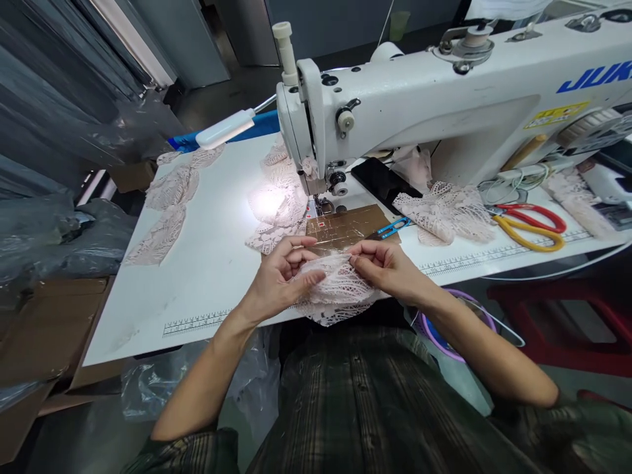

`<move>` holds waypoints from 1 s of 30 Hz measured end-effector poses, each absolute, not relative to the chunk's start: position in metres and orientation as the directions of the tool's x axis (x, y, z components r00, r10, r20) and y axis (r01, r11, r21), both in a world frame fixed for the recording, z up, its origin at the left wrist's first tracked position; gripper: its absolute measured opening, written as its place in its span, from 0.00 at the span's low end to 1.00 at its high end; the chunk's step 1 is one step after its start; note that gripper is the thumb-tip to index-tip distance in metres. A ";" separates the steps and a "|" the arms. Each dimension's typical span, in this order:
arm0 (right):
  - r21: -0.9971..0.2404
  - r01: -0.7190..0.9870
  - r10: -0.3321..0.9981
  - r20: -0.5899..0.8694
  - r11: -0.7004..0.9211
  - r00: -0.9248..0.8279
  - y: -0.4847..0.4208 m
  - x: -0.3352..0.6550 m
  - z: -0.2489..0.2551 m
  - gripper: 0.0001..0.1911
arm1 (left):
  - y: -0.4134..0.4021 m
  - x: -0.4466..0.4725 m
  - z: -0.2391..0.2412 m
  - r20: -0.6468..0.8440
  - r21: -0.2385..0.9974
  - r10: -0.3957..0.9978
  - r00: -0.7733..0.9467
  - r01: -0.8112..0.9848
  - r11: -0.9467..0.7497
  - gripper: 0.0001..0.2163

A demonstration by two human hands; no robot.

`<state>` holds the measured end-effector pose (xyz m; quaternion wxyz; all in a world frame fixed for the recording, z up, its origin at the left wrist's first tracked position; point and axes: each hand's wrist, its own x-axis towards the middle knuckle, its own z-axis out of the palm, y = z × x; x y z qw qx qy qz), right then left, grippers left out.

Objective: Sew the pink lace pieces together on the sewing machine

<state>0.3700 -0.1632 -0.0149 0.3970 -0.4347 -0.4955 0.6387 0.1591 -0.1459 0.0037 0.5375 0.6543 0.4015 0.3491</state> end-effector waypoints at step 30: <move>-0.388 0.772 0.859 0.325 0.504 -0.397 -0.131 0.431 -0.031 0.17 | -0.167 0.135 -0.023 -0.053 0.980 0.966 0.254 0.197 0.002 0.29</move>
